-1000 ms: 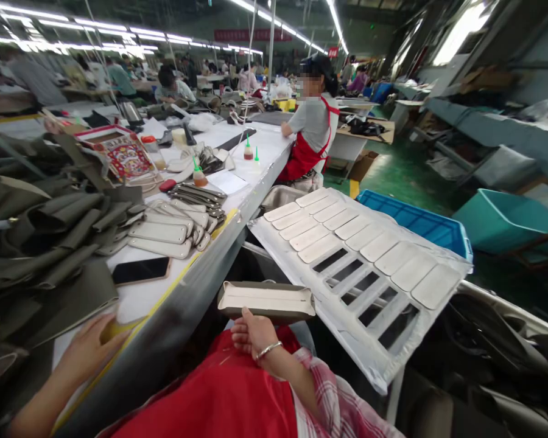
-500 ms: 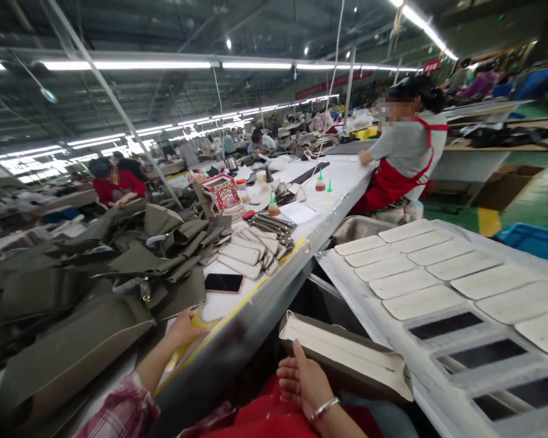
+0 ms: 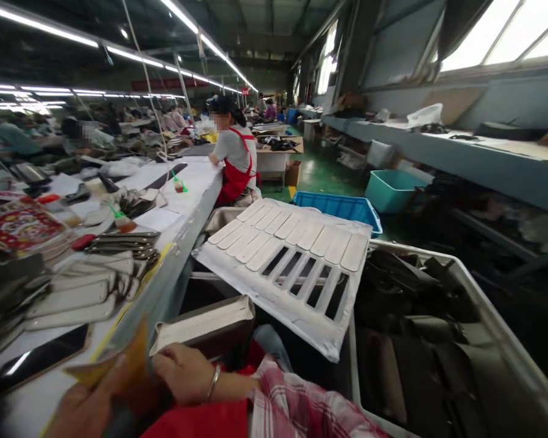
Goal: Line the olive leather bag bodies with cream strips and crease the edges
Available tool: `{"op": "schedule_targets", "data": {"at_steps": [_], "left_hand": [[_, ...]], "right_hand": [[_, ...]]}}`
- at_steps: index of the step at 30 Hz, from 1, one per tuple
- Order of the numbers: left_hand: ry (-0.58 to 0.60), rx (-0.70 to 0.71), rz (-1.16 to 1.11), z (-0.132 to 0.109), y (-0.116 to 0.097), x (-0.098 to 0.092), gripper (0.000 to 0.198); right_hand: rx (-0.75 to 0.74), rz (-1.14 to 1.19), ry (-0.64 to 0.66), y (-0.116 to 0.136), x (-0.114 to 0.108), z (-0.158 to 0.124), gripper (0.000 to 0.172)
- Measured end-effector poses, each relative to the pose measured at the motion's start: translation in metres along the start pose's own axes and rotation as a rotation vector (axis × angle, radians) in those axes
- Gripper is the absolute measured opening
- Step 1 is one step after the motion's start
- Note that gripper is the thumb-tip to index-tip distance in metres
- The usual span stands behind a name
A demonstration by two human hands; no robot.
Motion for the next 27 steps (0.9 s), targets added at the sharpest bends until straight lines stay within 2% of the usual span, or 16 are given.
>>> {"op": "schedule_targets", "data": {"at_steps": [3,5,8,10,11,13,16,19,21,23,27], "left_hand": [[-0.003,0.038,-0.175,0.001,-0.046,0.052,0.047],[0.081,0.151,-0.190,0.006,-0.075,0.078,0.046],[0.347,0.447,-0.128,0.016,-0.113,0.096,0.045],[0.450,0.527,-0.030,0.035,-0.121,0.095,0.048],[0.463,0.515,0.021,0.050,-0.120,0.094,0.048],[0.484,0.461,0.106,0.082,-0.113,0.098,0.047],[0.658,0.419,0.163,0.115,-0.100,0.133,0.049],[0.824,0.412,0.133,0.127,-0.090,0.174,0.047],[0.899,0.412,0.094,0.129,-0.087,0.192,0.043],[0.995,0.409,0.035,0.131,-0.086,0.200,0.041],[1.224,0.325,-0.126,0.137,-0.082,0.203,0.043]], "right_hand": [[-0.066,0.038,-0.268,0.007,-0.032,-0.008,0.032],[-0.036,0.064,-0.425,0.004,-0.059,-0.012,0.035],[-0.030,0.007,-0.561,0.001,-0.111,-0.019,0.036],[-0.007,-0.145,-0.589,-0.002,-0.152,-0.024,0.032],[0.052,-0.246,-0.579,-0.007,-0.172,-0.026,0.036],[0.192,-0.441,-0.470,-0.020,-0.204,-0.028,0.044],[0.258,-0.837,-0.276,-0.033,-0.228,-0.019,0.050],[0.234,-1.000,-0.165,-0.037,-0.230,0.005,0.049],[0.236,-1.072,-0.109,-0.036,-0.226,0.026,0.051],[0.251,-1.188,-0.045,-0.035,-0.222,0.047,0.056],[0.280,-1.349,0.049,-0.035,-0.223,0.075,0.064]]}}
Point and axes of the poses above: each hand's wrist, its own z-axis towards the middle knuckle, its own x-axis out of the palm, y = z × x, the point moved 6 cm from there along z, towards the middle knuckle, and after that the axes turned 5 degrees about -y, right-handed, at the moved point
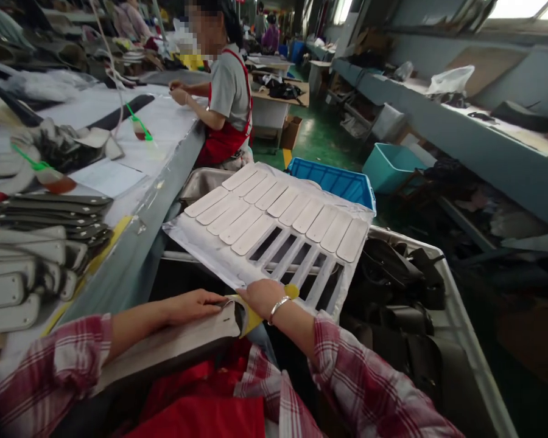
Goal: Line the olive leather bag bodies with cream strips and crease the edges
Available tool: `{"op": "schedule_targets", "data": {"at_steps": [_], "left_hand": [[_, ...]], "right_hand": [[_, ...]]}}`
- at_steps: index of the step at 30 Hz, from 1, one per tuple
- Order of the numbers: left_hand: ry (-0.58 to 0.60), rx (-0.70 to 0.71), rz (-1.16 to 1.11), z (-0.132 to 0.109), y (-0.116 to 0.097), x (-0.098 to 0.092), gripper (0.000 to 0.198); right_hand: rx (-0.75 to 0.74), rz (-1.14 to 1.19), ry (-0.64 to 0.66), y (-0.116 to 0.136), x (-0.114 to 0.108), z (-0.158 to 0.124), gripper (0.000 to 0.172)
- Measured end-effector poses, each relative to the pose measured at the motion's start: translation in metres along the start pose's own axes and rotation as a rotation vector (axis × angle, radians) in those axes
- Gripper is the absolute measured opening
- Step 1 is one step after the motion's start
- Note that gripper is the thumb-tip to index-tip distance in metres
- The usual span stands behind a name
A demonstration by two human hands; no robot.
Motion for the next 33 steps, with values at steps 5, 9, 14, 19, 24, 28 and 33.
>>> {"op": "schedule_targets", "data": {"at_steps": [5,9,14,19,24,28,33], "left_hand": [[0.152,-0.029,-0.173,0.007,0.012,-0.008,0.048],[0.278,-0.019,-0.199,0.019,0.019,-0.013,0.055],[0.326,-0.020,-0.452,0.030,0.028,-0.006,0.064],[0.127,-0.115,-0.787,0.031,0.038,-0.005,0.065],[0.145,-0.101,-0.388,0.029,0.042,-0.008,0.059],[0.102,-0.127,-0.261,0.028,0.048,-0.009,0.069],[0.049,-0.265,-0.279,0.025,0.062,-0.006,0.069]], "right_hand": [[-0.062,-0.057,0.022,0.000,0.007,0.016,0.068],[-0.102,-0.053,-0.020,0.010,0.012,0.026,0.065],[-0.237,-0.045,-0.087,0.021,0.007,0.039,0.058],[-0.348,-0.073,-0.079,0.026,0.007,0.045,0.050],[-0.450,-0.071,-0.040,0.036,0.005,0.043,0.046],[-0.486,-0.079,-0.009,0.043,0.004,0.042,0.048],[-0.520,-0.073,0.014,0.048,0.007,0.045,0.045]]}}
Point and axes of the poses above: each hand's wrist, its own z-axis towards the middle knuckle, its own x-axis out of the palm, y = z × x, the point moved 6 cm from there along z, towards the middle knuckle, and after that the axes turned 5 degrees about -y, right-handed, at the moved point
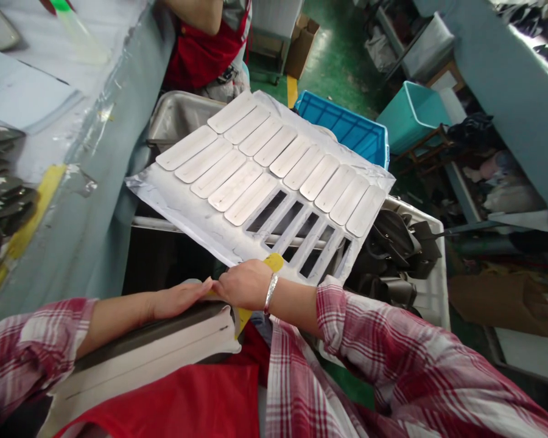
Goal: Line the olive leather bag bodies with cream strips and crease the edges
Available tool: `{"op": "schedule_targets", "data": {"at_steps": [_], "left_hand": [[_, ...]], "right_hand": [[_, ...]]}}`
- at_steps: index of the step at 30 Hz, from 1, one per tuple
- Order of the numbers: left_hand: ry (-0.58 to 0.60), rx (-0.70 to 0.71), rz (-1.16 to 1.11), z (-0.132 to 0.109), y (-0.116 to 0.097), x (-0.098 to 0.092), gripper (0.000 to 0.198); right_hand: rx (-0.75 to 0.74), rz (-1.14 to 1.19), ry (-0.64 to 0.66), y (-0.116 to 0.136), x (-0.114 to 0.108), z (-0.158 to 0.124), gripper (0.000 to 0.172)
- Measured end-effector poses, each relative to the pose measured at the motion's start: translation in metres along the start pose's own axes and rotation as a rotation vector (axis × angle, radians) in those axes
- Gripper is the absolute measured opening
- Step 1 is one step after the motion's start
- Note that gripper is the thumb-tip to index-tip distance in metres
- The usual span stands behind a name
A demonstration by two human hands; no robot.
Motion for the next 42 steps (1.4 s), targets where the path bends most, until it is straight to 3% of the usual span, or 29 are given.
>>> {"op": "schedule_targets", "data": {"at_steps": [4,10,19,24,31,42], "left_hand": [[0.010,-0.006,0.061,-0.001,0.005,0.001,0.065],[0.117,0.108,0.087,-0.009,-0.009,0.009,0.055],[0.204,0.123,0.112,-0.016,-0.011,0.014,0.051],[0.198,0.067,0.032,-0.016,-0.009,0.014,0.049],[0.163,0.014,0.030,-0.013,-0.005,0.011,0.050],[0.176,0.044,0.073,-0.016,-0.009,0.015,0.051]], "right_hand": [[-0.005,0.017,0.006,0.000,0.001,0.001,0.043],[-0.046,0.010,-0.033,0.005,0.002,0.001,0.051],[-0.182,-0.016,-0.038,0.014,-0.002,0.007,0.050],[-0.201,-0.015,0.016,0.017,-0.004,0.013,0.048],[-0.139,-0.005,-0.031,0.013,-0.001,0.010,0.052],[-0.160,0.026,-0.046,0.014,0.002,0.006,0.053]]}}
Point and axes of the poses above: each hand's wrist, its own z-axis towards the middle knuckle, its own x-axis out of the palm, y = z × x, the point moved 6 cm from there along z, towards the middle knuckle, and after that the axes turned 5 degrees about -y, right-handed, at the moved point
